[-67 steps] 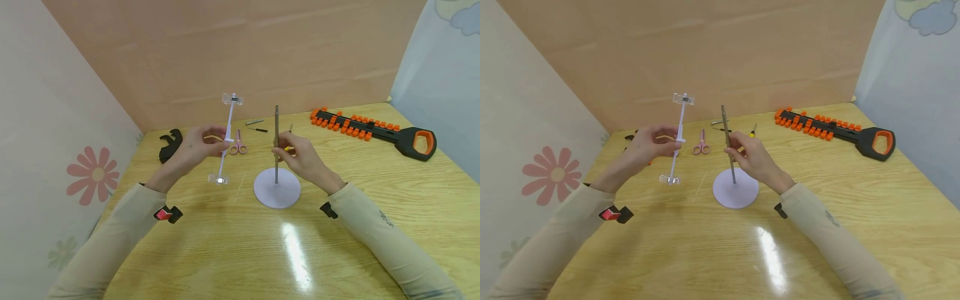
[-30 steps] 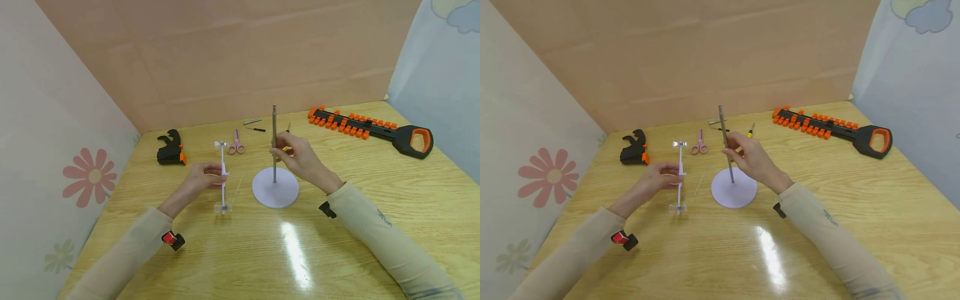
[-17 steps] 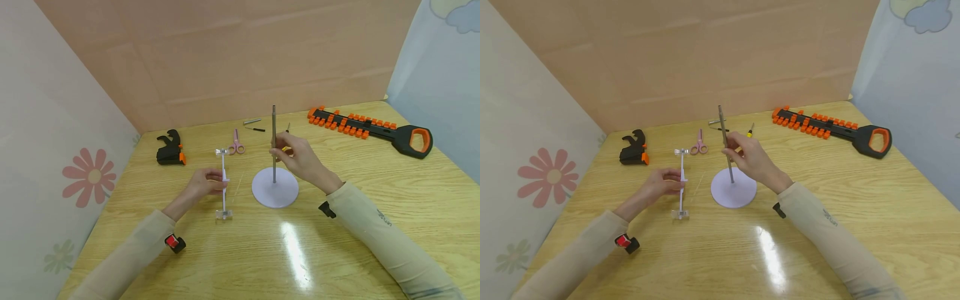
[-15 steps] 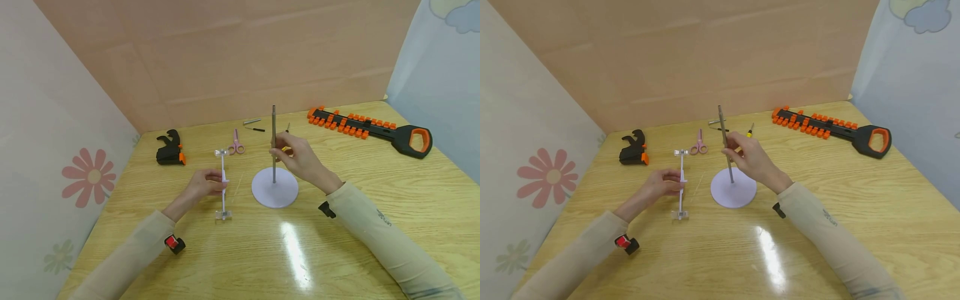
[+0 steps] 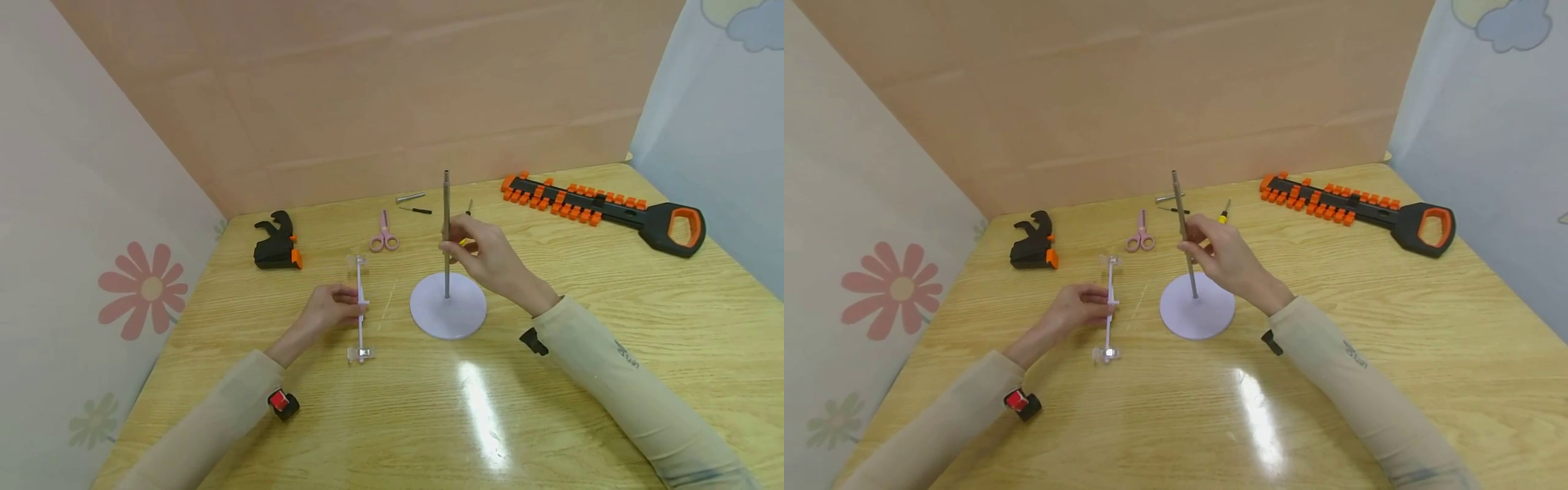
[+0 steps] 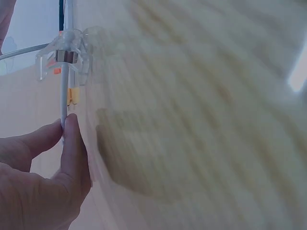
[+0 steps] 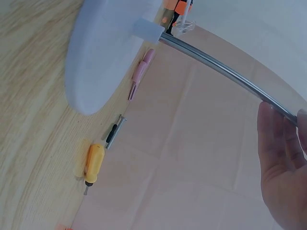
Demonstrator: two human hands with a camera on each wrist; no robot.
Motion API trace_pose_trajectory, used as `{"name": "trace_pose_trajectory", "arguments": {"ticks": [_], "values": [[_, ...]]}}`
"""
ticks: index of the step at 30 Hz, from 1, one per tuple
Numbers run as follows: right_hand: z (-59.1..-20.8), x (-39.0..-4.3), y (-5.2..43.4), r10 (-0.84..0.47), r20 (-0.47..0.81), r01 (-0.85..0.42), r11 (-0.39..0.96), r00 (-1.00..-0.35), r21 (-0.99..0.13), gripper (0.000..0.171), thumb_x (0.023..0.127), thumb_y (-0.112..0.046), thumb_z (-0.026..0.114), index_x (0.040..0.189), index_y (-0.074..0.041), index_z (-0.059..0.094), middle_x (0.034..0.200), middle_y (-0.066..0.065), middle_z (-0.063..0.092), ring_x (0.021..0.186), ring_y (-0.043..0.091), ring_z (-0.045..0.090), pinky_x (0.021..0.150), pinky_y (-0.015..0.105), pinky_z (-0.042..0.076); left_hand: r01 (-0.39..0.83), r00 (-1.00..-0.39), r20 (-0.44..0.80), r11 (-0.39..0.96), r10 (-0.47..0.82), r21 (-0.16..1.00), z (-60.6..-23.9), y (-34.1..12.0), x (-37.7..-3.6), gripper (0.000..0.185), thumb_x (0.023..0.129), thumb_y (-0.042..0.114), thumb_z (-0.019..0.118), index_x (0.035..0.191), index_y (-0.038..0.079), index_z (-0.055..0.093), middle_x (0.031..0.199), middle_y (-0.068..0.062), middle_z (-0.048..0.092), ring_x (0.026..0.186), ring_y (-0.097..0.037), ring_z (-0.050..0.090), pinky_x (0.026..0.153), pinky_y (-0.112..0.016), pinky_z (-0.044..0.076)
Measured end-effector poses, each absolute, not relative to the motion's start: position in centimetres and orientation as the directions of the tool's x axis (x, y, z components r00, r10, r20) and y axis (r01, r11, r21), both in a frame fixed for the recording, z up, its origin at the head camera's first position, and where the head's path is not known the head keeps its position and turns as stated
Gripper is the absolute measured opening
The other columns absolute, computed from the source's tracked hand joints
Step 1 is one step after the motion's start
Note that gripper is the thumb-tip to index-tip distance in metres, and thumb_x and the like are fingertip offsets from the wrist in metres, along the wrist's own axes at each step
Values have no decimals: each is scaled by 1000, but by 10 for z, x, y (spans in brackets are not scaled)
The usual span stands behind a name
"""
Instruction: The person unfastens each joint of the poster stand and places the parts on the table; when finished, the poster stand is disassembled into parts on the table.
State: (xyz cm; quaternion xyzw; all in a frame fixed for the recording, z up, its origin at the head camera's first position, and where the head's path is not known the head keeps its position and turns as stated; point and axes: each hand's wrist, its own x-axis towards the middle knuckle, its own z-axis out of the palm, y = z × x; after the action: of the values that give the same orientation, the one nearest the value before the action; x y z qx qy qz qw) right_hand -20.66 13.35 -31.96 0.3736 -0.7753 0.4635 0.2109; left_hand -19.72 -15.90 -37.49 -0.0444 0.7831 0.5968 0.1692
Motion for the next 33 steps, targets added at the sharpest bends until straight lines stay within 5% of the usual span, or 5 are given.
{"name": "trace_pose_trajectory", "arguments": {"ticks": [19, 33], "values": [[-319, -206, 133, -383, 670, -771, 289, -636, -567, 21, 81, 13, 66, 97, 2, 57, 78, 8, 62, 66, 16, 63, 56, 31, 55, -204, -960, -266, 426, 91, 881, -379, -159, -195, 30, 77, -8, 73, 105, -6, 63, 88, -15, 64, 68, -17, 65, 64, -31, 56], [-320, -206, 134, -389, 666, -770, 285, -637, -571, 17, 84, 6, 65, 98, 1, 56, 79, 8, 63, 67, 16, 63, 55, 36, 55, -216, -957, -278, 438, 81, 873, -377, -159, -192, 27, 80, -5, 71, 105, -6, 63, 88, -16, 62, 67, -20, 66, 63, -31, 56]]}}
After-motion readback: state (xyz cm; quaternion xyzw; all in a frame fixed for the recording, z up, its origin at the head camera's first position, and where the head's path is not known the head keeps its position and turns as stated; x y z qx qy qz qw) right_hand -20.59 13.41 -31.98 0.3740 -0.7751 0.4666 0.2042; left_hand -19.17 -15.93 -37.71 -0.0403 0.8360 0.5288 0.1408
